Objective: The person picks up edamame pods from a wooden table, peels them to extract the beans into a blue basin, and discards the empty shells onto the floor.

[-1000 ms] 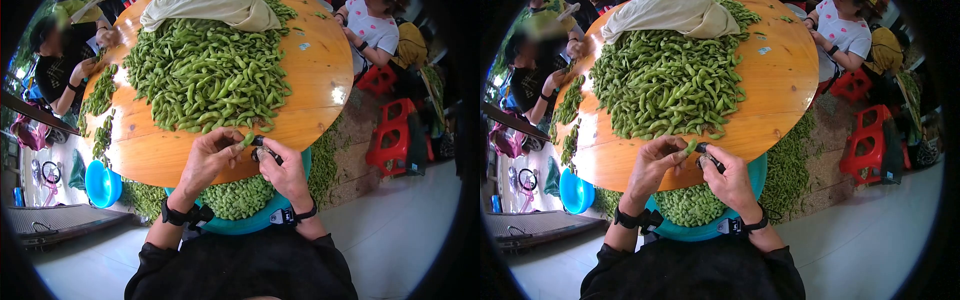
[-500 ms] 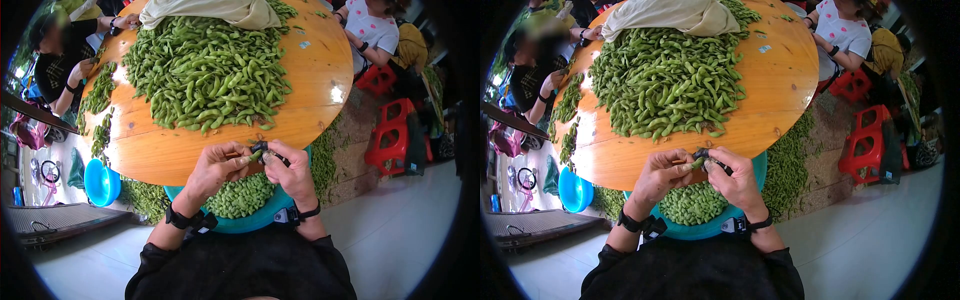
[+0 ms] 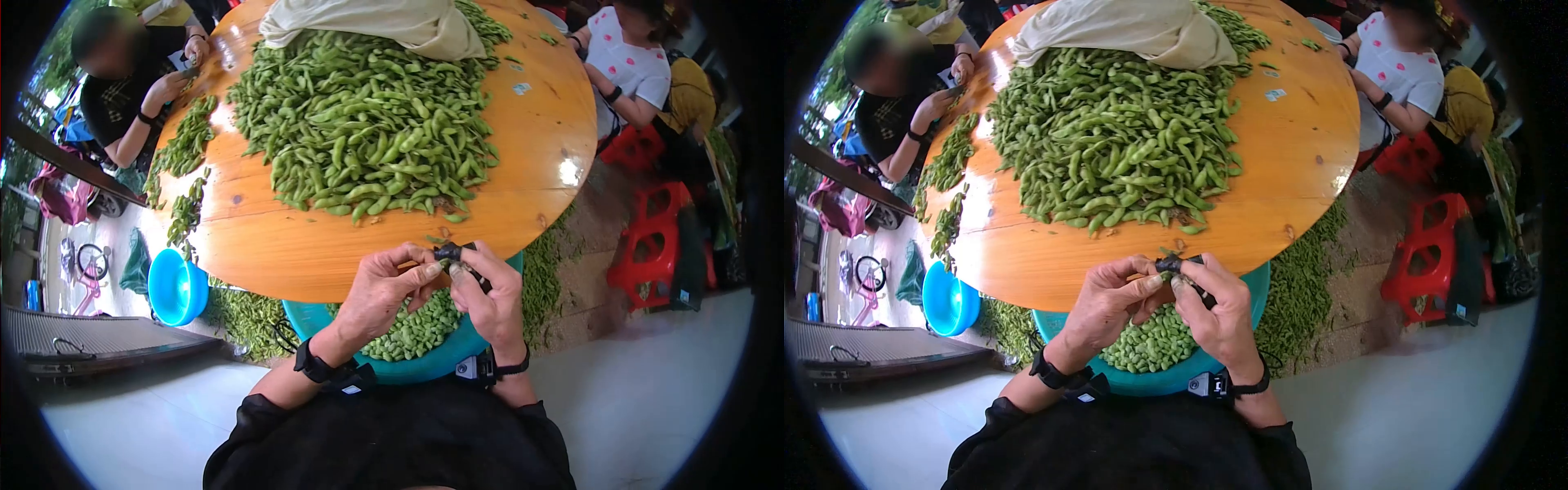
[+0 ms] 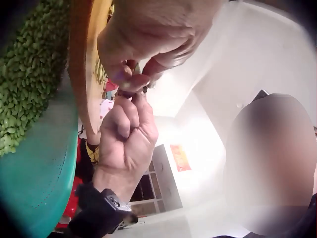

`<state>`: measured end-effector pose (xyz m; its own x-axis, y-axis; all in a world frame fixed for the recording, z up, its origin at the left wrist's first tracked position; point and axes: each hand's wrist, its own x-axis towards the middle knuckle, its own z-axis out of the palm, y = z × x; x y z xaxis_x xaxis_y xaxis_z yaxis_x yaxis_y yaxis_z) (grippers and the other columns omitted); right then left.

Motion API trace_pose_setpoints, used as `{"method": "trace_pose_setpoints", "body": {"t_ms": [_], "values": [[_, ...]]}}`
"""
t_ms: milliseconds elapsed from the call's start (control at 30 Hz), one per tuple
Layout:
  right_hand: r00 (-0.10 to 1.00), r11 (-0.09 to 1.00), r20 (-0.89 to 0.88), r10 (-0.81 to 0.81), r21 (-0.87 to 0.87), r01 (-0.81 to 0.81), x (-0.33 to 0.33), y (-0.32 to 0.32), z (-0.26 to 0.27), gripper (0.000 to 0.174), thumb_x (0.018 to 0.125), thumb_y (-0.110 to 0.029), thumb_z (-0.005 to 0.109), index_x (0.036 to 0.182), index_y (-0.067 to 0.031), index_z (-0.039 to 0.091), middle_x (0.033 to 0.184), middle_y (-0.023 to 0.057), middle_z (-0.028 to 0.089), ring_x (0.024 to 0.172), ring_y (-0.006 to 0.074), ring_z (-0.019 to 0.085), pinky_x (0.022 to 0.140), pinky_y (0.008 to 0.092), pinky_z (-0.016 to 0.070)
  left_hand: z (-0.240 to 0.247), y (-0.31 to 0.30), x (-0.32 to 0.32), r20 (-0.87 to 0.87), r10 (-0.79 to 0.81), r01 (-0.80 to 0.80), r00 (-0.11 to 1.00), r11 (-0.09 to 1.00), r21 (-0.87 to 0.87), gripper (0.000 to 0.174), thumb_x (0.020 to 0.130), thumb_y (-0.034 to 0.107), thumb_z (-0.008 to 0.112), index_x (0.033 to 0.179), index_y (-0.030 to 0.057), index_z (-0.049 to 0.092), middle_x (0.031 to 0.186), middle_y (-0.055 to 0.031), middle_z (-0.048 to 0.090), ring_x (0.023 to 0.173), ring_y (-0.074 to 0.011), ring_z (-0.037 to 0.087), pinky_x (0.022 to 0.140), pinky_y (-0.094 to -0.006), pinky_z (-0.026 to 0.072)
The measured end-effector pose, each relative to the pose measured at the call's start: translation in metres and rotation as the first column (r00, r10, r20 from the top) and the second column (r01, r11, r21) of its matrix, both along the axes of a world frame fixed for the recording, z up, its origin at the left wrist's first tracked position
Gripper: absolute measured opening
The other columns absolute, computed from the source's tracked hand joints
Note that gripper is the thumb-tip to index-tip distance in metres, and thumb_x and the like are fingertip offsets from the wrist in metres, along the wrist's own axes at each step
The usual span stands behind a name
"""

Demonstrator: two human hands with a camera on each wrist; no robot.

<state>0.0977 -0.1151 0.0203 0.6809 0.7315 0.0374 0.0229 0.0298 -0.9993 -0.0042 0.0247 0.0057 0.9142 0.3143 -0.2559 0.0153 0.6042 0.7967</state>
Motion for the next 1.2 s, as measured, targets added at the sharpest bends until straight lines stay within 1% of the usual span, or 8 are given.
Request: {"method": "trace_pose_setpoints", "body": {"t_ms": [433,500,533,633,700,1033,1133,1200], "values": [[0.946,0.984,-0.319,0.058,0.179,0.0,-0.006,0.003,-0.008,0.018,0.093,0.001,0.058,0.108,0.0087,0.062,0.08,0.0019,0.051,0.056,0.0059,0.049,0.047,0.022,0.0358,-0.015,-0.005,-0.003,0.17,-0.032,0.107,0.985,0.883,-0.456,0.004,0.094,0.01,0.064,0.096,0.0073,0.063,0.079,0.0007,0.057,0.062,-0.009,0.048,0.051,-0.0216,0.0327],[0.975,0.995,-0.224,-0.015,0.092,0.036,-0.009,0.003,-0.003,0.017,0.093,0.0,0.059,0.107,0.0082,0.063,0.08,0.0022,0.051,0.056,0.0065,0.049,0.047,0.0223,0.0369,-0.003,-0.009,-0.001,-0.026,0.091,-0.083,0.996,0.975,0.205,0.005,0.094,0.009,0.064,0.094,0.0035,0.064,0.08,-0.0007,0.055,0.063,-0.009,0.05,0.052,-0.0227,0.0361],[0.996,0.997,-0.074,-0.059,0.049,0.062,-0.012,0.004,0.0,0.017,0.092,0.0,0.06,0.106,0.008,0.063,0.08,0.003,0.052,0.057,0.0071,0.05,0.048,0.0225,0.0381,-0.002,-0.009,0.0,-0.026,0.089,-0.082,0.996,0.975,0.205,0.005,0.094,0.009,0.064,0.094,0.0035,0.064,0.08,-0.0007,0.055,0.063,-0.009,0.05,0.052,-0.0227,0.0361],[0.977,0.994,0.187,-0.106,0.004,0.107,-0.013,0.002,-0.001,0.016,0.091,0.001,0.061,0.105,0.0078,0.063,0.081,0.0045,0.054,0.057,0.0079,0.052,0.049,0.023,0.0401,0.0,-0.002,0.002,0.207,0.2,-0.285,0.958,0.568,0.772,0.01,0.095,0.009,0.064,0.091,0.0001,0.065,0.083,-0.0011,0.054,0.063,-0.0085,0.051,0.053,-0.0232,0.0387],[0.95,0.993,0.292,-0.108,-0.003,0.114,-0.012,0.001,-0.003,0.016,0.09,0.001,0.061,0.105,0.008,0.063,0.082,0.0052,0.054,0.058,0.0081,0.053,0.049,0.0232,0.0409,0.002,0.006,-0.003,0.019,-0.018,0.014,1.0,0.982,0.189,0.012,0.095,0.01,0.064,0.089,-0.0006,0.064,0.084,-0.0007,0.052,0.062,-0.0086,0.051,0.054,-0.0225,0.0397],[0.992,0.999,-0.115,-0.043,0.01,0.045,-0.012,0.006,0.0,0.02,0.092,0.002,0.059,0.11,0.0097,0.061,0.084,0.0028,0.05,0.058,0.0061,0.051,0.048,0.0221,0.0392,-0.011,-0.013,0.0,0.141,0.243,-0.28,0.96,0.795,0.538,0.011,0.094,0.008,0.066,0.091,-0.0024,0.063,0.085,0.001,0.053,0.066,-0.0069,0.052,0.056,-0.0221,0.043],[0.996,0.998,-0.079,-0.05,0.034,0.053,-0.013,0.009,-0.005,0.02,0.092,0.002,0.059,0.11,0.0105,0.061,0.083,0.0028,0.049,0.058,0.0059,0.05,0.047,0.0221,0.0385,-0.008,-0.012,-0.002,0.045,0.222,-0.222,0.974,0.898,0.38,0.009,0.094,0.009,0.065,0.09,0.001,0.062,0.083,0.0013,0.054,0.068,-0.0061,0.052,0.055,-0.0211,0.0411],[0.996,0.997,-0.077,-0.043,0.064,0.048,-0.012,0.01,-0.008,0.02,0.093,0.002,0.058,0.11,0.0108,0.06,0.083,0.0027,0.049,0.058,0.0056,0.05,0.047,0.022,0.0382,-0.006,-0.003,-0.006,0.024,0.059,-0.057,0.998,0.994,-0.093,0.008,0.095,0.01,0.064,0.089,0.0055,0.061,0.079,0.0014,0.053,0.066,-0.006,0.05,0.053,-0.0204,0.0368]]}}
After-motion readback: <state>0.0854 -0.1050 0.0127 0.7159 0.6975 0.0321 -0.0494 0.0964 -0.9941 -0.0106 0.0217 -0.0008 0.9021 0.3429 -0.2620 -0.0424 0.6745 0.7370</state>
